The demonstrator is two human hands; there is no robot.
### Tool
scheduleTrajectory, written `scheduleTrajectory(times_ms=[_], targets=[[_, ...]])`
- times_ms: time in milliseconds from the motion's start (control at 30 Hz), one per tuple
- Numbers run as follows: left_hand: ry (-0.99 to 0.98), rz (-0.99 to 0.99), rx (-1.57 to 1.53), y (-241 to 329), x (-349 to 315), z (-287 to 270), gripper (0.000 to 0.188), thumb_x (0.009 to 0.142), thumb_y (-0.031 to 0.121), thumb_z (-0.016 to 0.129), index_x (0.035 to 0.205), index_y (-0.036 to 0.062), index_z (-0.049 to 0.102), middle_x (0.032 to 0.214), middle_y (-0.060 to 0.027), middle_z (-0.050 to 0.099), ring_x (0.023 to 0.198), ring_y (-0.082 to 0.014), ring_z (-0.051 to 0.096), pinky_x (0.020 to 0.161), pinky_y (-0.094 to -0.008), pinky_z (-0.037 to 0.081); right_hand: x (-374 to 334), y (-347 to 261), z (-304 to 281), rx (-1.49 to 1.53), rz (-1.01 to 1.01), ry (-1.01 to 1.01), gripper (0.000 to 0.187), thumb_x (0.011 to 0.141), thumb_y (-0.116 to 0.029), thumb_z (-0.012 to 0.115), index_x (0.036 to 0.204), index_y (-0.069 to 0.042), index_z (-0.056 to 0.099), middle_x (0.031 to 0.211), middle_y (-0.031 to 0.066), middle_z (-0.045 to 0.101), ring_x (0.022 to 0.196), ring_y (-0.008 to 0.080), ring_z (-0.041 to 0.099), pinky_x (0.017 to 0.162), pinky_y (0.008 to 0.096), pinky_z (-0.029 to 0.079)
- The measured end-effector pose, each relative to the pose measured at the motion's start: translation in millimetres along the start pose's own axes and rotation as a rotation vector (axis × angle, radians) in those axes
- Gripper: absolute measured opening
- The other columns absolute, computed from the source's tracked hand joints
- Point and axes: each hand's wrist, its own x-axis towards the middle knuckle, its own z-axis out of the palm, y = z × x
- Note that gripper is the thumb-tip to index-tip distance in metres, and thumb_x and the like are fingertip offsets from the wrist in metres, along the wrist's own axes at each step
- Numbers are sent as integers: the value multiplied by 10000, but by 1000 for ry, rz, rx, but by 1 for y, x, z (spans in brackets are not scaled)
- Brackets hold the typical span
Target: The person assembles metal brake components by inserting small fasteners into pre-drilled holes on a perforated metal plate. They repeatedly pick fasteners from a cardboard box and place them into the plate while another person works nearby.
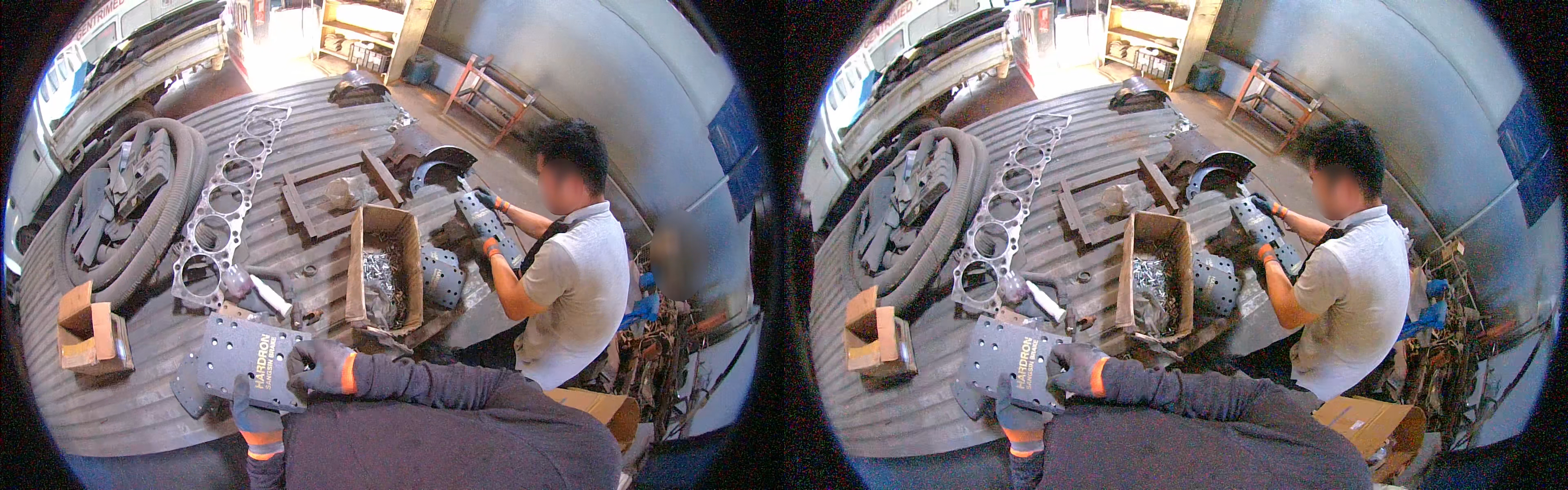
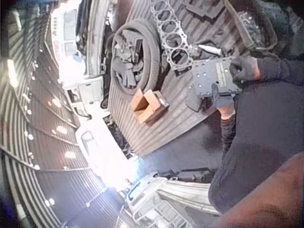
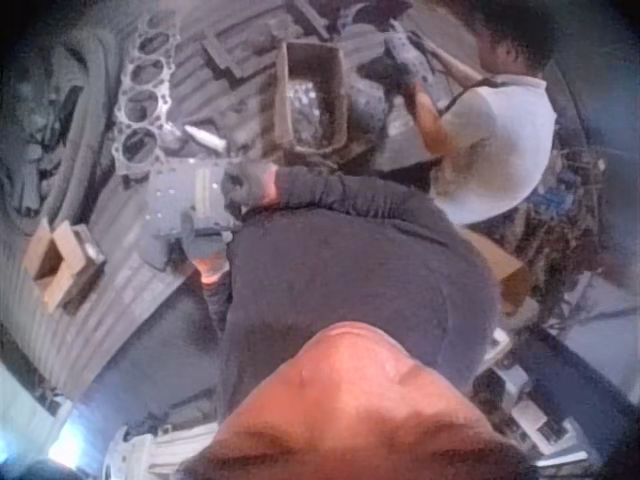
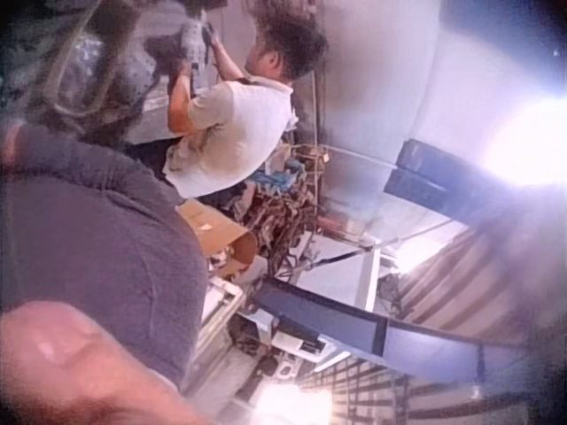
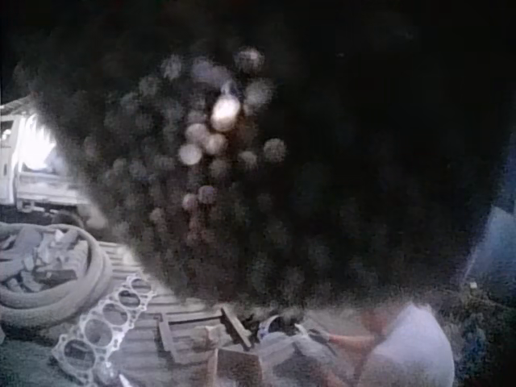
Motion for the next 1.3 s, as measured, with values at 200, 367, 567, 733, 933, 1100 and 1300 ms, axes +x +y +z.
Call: scheduleTrajectory(times_ms=[200, 367, 567, 733, 933, 1100, 1300], targets=[[-18, -69, -16, 7, -1, 16, 472, 978, 298, 590, 1333, -1, 508, 1248, -131, 622, 1106, -250, 626, 978, -392, 496, 4, 24, -1, 317, 8, -19, 163, 859, -136, 777, 903, -33, 658, 864, 16, 690, 793, 77, 616, 726, 267, 526], [6, -102, -81, 2, 6, 11, 506, 979, 283, 581, 1351, -38, 459, 1242, -159, 629, 1120, -253, 630, 1005, -375, 489, -5, 9, -8, 344, -36, -26, 144, 879, -139, 750, 932, -30, 673, 870, 13, 688, 815, 81, 614, 752, 271, 523], [-106, -53, 63, -8, 10, -3, 454, 1030, 301, 509, 1339, -29, 466, 1258, -167, 636, 1120, -259, 635, 1012, -396, 494, -9, 17, -8, 404, 21, -15, 157, 933, -176, 680, 1031, -52, 678, 923, -2, 683, 829, 55, 576, 739, 240, 483], [-67, -146, -101, -7, 10, 3, 402, 1052, 318, 461, 1301, 9, 528, 1256, -154, 639, 1114, -256, 634, 1000, -406, 502, -25, -5, -25, 576, 133, -86, 257, 980, -194, 596, 1208, -79, 629, 1014, -14, 683, 815, 37, 550, 706, 216, 448], [-6, -115, -124, -3, 5, 19, 393, 1033, 333, 498, 1272, 28, 565, 1223, -137, 655, 1112, -273, 638, 981, -419, 508, -27, -3, -24, 619, 21, -67, 259, 1002, -175, 558, 1220, -48, 615, 1046, 8, 701, 848, 46, 580, 730, 211, 459], [-35, -164, -157, 1, 4, 20, 416, 1032, 348, 497, 1276, 17, 559, 1250, -150, 644, 1133, -278, 632, 1004, -432, 491, -23, 3, -22, 577, 92, -51, 277, 1018, -186, 566, 1235, -18, 605, 1033, 32, 701, 975, 92, 626, 824, 243, 490], [-51, -177, -133, -3, 7, 10, 447, 1042, 372, 467, 1281, 4, 550, 1288, -159, 626, 1169, -274, 610, 1037, -423, 463, -18, 21, -15, 646, -57, -172, 289, 1029, -196, 563, 1225, 13, 596, 1098, 75, 679, 1012, 139, 637, 927, 302, 501]])
